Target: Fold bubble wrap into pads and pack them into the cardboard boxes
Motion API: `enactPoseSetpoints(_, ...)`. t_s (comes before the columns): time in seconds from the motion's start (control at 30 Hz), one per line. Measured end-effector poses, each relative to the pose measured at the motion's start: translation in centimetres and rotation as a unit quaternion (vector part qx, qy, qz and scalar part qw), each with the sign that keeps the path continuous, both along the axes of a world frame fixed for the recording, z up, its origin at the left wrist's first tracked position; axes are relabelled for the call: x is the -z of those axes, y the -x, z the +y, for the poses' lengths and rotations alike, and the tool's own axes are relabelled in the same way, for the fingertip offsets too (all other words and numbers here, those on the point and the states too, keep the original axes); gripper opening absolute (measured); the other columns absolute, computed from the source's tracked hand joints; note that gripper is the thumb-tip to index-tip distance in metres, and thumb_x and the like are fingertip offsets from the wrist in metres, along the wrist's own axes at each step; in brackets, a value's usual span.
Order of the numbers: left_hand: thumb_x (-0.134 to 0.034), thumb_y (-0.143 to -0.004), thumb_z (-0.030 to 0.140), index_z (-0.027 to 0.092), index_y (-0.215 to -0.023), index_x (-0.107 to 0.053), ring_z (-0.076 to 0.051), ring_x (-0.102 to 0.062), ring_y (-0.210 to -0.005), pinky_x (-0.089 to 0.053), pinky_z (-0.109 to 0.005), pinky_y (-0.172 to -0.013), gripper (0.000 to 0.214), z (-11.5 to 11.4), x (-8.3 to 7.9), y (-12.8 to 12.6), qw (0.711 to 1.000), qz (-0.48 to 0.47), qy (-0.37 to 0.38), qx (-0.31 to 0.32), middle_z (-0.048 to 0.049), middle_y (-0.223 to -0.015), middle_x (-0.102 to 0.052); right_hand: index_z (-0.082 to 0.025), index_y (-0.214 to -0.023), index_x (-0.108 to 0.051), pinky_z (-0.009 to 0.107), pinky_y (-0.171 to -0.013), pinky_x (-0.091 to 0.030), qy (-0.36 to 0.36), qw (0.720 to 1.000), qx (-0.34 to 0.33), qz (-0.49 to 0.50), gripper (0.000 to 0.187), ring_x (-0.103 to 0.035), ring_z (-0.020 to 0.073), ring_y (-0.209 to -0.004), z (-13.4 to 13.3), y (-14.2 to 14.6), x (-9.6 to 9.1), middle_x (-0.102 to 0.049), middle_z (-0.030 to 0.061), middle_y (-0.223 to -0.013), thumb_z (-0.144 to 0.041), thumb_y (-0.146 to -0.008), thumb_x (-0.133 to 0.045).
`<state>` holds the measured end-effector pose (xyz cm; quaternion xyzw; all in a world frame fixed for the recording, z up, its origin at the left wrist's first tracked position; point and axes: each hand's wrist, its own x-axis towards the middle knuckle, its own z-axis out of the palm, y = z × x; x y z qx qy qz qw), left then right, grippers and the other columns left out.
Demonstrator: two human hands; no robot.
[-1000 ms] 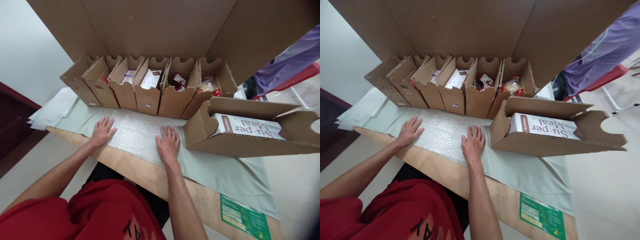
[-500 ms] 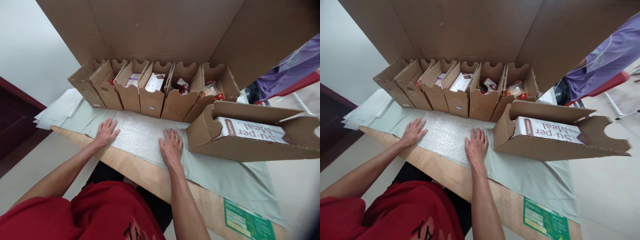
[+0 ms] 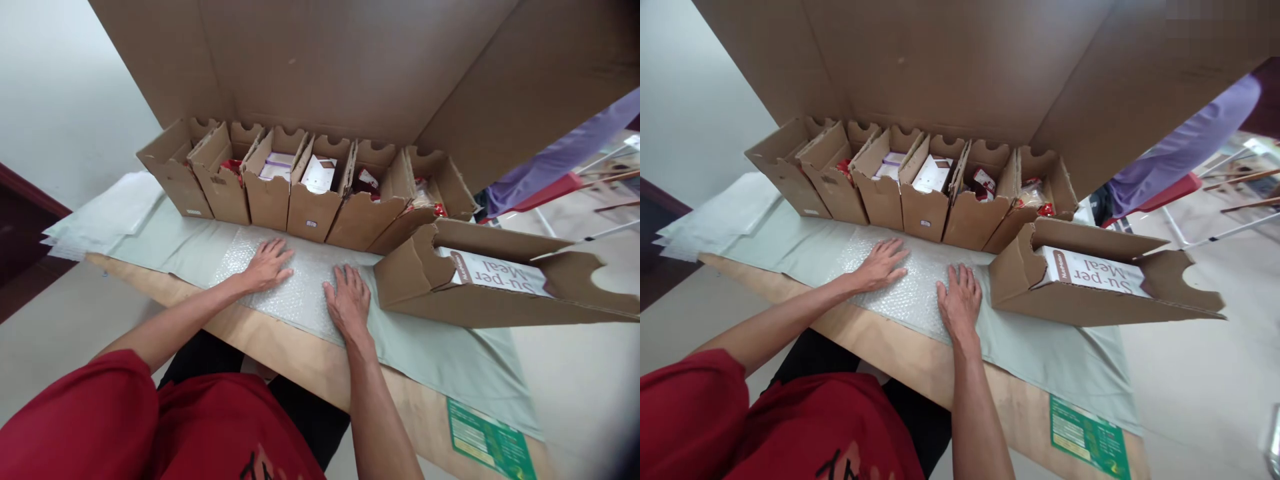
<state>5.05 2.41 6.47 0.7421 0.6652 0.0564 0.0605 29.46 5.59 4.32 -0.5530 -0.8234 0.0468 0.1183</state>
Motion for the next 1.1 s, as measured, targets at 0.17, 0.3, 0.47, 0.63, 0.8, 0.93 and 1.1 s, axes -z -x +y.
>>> enactPoseSetpoints(0.17, -0.039, -0.103, 0.046, 0.017, -0.156, -0.042, -0.034, -0.025, -0.157, -0.018, -0.054, -0.126, 0.06, -0.7, 0.5, 3.7, 1.0, 0.017, 0.009, -0.01, -0.0157, -0.167, -0.034, -0.015, -0.146, -0.055, 0.051, -0.117, -0.029, -0.019, 0.999, -0.004, 0.032, 0.05, -0.038, 0.0323, -0.148, 0.3, -0.1, 1.0, -0.048, 0.0167, -0.158, -0.036, -0.101, -0.044)
enactPoseSetpoints(0.3, -0.035, -0.103, 0.046, 0.012, -0.155, -0.044, -0.036, -0.028, -0.155, -0.023, -0.056, -0.123, 0.062, -4.2, 0.9, 9.5, 0.995, 0.031, -0.008, -0.09, -0.0208, -0.166, -0.034, -0.015, -0.141, -0.059, 0.054, -0.116, -0.032, -0.017, 0.998, -0.004, 0.067, 0.049, -0.04, 0.0336, -0.147, 0.8, -0.2, 1.4, -0.05, 0.0174, -0.156, -0.037, -0.099, -0.047)
enactPoseSetpoints(0.47, -0.038, -0.101, 0.047, 0.009, -0.148, -0.051, -0.04, -0.031, -0.153, -0.023, -0.06, -0.123, 0.062, -8.2, 0.5, 12.3, 0.997, 0.007, -0.044, -0.063, -0.024, -0.16, -0.042, -0.019, -0.123, -0.071, 0.056, -0.112, -0.039, -0.027, 0.99, -0.024, 0.138, 0.037, -0.05, 0.0333, -0.14, -1.1, -1.4, 0.3, -0.06, 0.0151, -0.147, -0.036, -0.096, -0.052)
enactPoseSetpoints(0.63, -0.053, -0.094, 0.053, 0.02, -0.146, -0.054, -0.035, -0.029, -0.154, -0.024, -0.053, -0.125, 0.061, -10.1, 0.2, 10.0, 0.993, -0.064, -0.036, 0.09, -0.014, -0.162, -0.044, -0.021, -0.129, -0.067, 0.052, -0.109, -0.046, 0.028, 0.98, -0.167, 0.107, 0.04, -0.057, 0.031, -0.134, -6.8, -2.5, -1.6, -0.062, 0.014, -0.144, -0.04, -0.095, -0.06)
enactPoseSetpoints(0.8, -0.06, -0.092, 0.052, 0.017, -0.143, -0.056, -0.034, -0.037, -0.151, -0.025, -0.055, -0.125, 0.062, -10.1, 0.7, 8.9, 0.989, -0.055, -0.002, 0.136, -0.016, -0.159, -0.048, -0.02, -0.13, -0.066, 0.053, -0.107, -0.05, 0.034, 0.984, -0.168, 0.045, 0.036, -0.058, 0.0319, -0.133, -8.7, -2.0, -1.9, -0.062, 0.015, -0.145, -0.029, -0.099, -0.053)
enactPoseSetpoints(0.93, -0.061, -0.091, 0.051, 0.018, -0.14, -0.057, -0.034, -0.043, -0.146, -0.028, -0.052, -0.123, 0.06, -9.8, 0.8, 9.4, 0.988, -0.059, -0.019, 0.141, -0.0154, -0.155, -0.052, -0.017, -0.13, -0.067, 0.051, -0.105, -0.053, 0.022, 0.984, -0.177, 0.002, 0.035, -0.063, 0.0311, -0.126, -7.7, -1.7, -2.3, -0.066, 0.0154, -0.138, -0.023, -0.098, -0.053)
enactPoseSetpoints(1.1, -0.063, -0.088, 0.051, 0.02, -0.133, -0.062, -0.035, -0.051, -0.139, -0.034, -0.052, -0.118, 0.054, -9.4, 0.8, 9.5, 0.986, -0.059, -0.038, 0.15, -0.0144, -0.148, -0.059, -0.013, -0.124, -0.069, 0.046, -0.102, -0.055, 0.002, 0.971, -0.223, -0.088, 0.033, -0.064, 0.0308, -0.123, -7.4, -1.1, -3.1, -0.067, 0.017, -0.137, -0.014, -0.094, -0.054)
